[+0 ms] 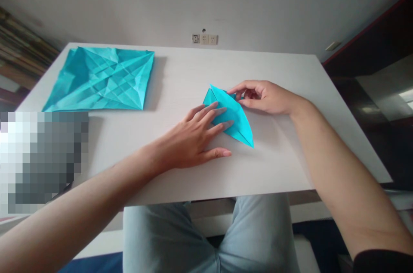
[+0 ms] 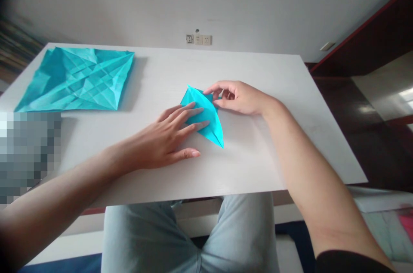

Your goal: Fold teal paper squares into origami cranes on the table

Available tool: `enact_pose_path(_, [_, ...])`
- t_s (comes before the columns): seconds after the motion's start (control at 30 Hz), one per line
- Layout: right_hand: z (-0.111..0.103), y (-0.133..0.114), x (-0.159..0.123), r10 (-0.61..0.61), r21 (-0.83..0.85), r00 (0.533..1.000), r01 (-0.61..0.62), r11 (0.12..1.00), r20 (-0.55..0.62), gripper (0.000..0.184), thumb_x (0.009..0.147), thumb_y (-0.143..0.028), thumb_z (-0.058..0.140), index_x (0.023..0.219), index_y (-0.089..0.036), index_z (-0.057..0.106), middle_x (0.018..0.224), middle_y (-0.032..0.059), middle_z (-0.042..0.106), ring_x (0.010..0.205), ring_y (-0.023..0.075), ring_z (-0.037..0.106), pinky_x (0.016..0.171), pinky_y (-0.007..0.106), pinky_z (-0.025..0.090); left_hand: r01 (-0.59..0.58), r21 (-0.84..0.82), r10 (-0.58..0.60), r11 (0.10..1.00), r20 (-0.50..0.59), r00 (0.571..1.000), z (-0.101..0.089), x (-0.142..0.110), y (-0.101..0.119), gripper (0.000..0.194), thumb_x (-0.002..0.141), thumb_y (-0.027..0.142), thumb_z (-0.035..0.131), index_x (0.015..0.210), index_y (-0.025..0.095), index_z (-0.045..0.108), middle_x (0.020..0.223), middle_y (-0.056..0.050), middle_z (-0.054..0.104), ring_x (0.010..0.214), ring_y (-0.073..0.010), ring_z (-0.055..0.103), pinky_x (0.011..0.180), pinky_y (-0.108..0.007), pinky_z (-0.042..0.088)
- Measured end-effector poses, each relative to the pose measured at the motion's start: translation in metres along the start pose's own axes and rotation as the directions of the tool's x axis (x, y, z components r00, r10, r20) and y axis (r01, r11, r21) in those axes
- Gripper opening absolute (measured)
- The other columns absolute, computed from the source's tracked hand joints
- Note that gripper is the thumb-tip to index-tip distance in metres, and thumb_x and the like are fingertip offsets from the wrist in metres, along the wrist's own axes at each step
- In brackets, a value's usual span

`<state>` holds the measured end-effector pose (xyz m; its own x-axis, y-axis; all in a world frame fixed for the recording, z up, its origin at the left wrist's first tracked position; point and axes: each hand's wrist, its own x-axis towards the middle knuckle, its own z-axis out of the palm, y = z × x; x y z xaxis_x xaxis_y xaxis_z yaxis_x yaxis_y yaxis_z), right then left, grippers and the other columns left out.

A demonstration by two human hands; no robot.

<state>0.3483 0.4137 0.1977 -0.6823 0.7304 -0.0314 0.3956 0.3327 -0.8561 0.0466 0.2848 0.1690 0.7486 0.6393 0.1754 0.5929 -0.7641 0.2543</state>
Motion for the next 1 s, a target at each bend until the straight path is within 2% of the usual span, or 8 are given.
enact_pose_path(0.1, [-0.003, 0.001, -0.001, 0.021, -0.027, 0.998, -0.02, 0.999, 0.052, 0.048, 0.09, -0.049, 0.095, 0.136, -0.033, 0.09, 0.108, 0.003, 0.082, 0.083, 0.021, 0.063, 0.077, 0.038, 0.056, -0.007, 0.018, 0.007, 1.0, 0.003, 1.0, 0.0, 0.0, 0.003, 0.079, 0.121, 0.074, 0.049, 0.173, 0.016, 0.057, 0.187, -0.029, 0.048, 0.186, -0.0444, 0.029, 0.148, -0.07, 0.026])
enact_pose_path(0.2, [-0.007, 0.004, -0.002, 0.048, -0.056, 0.994, -0.043, 0.998, 0.097, 0.048, 0.089, -0.045, 0.093, 0.136, -0.035, 0.09, 0.097, 0.0002, 0.077, 0.078, 0.0198, 0.06, 0.073, 0.035, 0.052, -0.039, 0.001, 0.039, 0.999, 0.01, 0.999, 0.0, 0.004, 0.007, 0.074, 0.124, 0.071, 0.043, 0.167, 0.013, 0.06, 0.183, -0.027, 0.054, 0.181, -0.0399, 0.04, 0.149, -0.063, 0.026])
enact_pose_path(0.33, [-0.009, 0.007, -0.003, 0.1, -0.052, 0.99, -0.095, 0.994, 0.102, 0.052, 0.084, -0.034, 0.092, 0.136, -0.035, 0.089, 0.099, 0.0005, 0.078, 0.085, 0.0223, 0.065, 0.08, 0.037, 0.056, -0.033, 0.003, 0.033, 0.999, 0.004, 0.999, 0.004, 0.011, 0.012, 0.08, 0.125, 0.072, 0.035, 0.171, 0.011, 0.058, 0.169, -0.026, 0.065, 0.166, -0.0396, 0.056, 0.145, -0.062, 0.033])
enact_pose_path(0.5, [-0.007, 0.006, -0.003, 0.091, -0.046, 0.987, -0.086, 0.995, 0.13, 0.061, 0.079, -0.031, 0.095, 0.139, -0.035, 0.088, 0.107, 0.0023, 0.081, 0.092, 0.026, 0.07, 0.087, 0.042, 0.062, -0.009, 0.058, 0.011, 0.998, -0.03, 0.999, 0.009, 0.014, 0.017, 0.089, 0.121, 0.081, 0.037, 0.181, 0.017, 0.05, 0.164, -0.024, 0.065, 0.155, -0.0418, 0.059, 0.14, -0.064, 0.038])
enact_pose_path(0.7, [-0.011, 0.0, -0.005, 0.049, -0.077, 0.986, -0.037, 0.996, 0.162, 0.064, 0.079, -0.035, 0.097, 0.142, -0.035, 0.087, 0.126, 0.0054, 0.083, 0.105, 0.0293, 0.073, 0.099, 0.047, 0.065, -0.011, 0.074, 0.014, 0.997, -0.035, 0.999, 0.012, 0.012, 0.022, 0.082, 0.121, 0.078, 0.043, 0.177, 0.021, 0.058, 0.168, -0.025, 0.062, 0.16, -0.0426, 0.055, 0.142, -0.067, 0.034])
enact_pose_path(0.83, [-0.011, -0.003, -0.005, 0.054, -0.076, 0.984, -0.042, 0.996, 0.167, 0.061, 0.081, -0.041, 0.098, 0.141, -0.035, 0.087, 0.12, 0.0046, 0.082, 0.104, 0.029, 0.073, 0.098, 0.047, 0.065, 0.013, 0.033, -0.011, 0.999, -0.04, 0.999, 0.012, 0.013, 0.021, 0.082, 0.122, 0.077, 0.044, 0.175, 0.017, 0.058, 0.167, -0.026, 0.063, 0.159, -0.0409, 0.058, 0.146, -0.069, 0.027])
enact_pose_path(0.9, [-0.01, -0.003, -0.005, 0.056, -0.075, 0.987, -0.045, 0.996, 0.15, 0.068, 0.08, -0.045, 0.101, 0.145, -0.036, 0.085, 0.118, 0.0039, 0.081, 0.102, 0.028, 0.071, 0.098, 0.045, 0.065, 0.012, 0.016, -0.012, 1.0, -0.038, 0.999, 0.011, 0.012, 0.019, 0.082, 0.122, 0.077, 0.043, 0.174, 0.015, 0.059, 0.166, -0.026, 0.064, 0.159, -0.0407, 0.059, 0.147, -0.07, 0.027])
enact_pose_path(1.0, [-0.008, -0.003, -0.005, 0.054, -0.1, 0.989, -0.04, 0.994, 0.136, 0.088, 0.074, -0.05, 0.107, 0.156, -0.039, 0.079, 0.124, 0.0038, 0.08, 0.104, 0.0278, 0.068, 0.099, 0.045, 0.063, -0.009, 0.02, 0.01, 1.0, -0.027, 1.0, 0.009, 0.011, 0.017, 0.078, 0.123, 0.075, 0.042, 0.172, 0.018, 0.061, 0.17, -0.027, 0.061, 0.163, -0.0407, 0.057, 0.146, -0.071, 0.028])
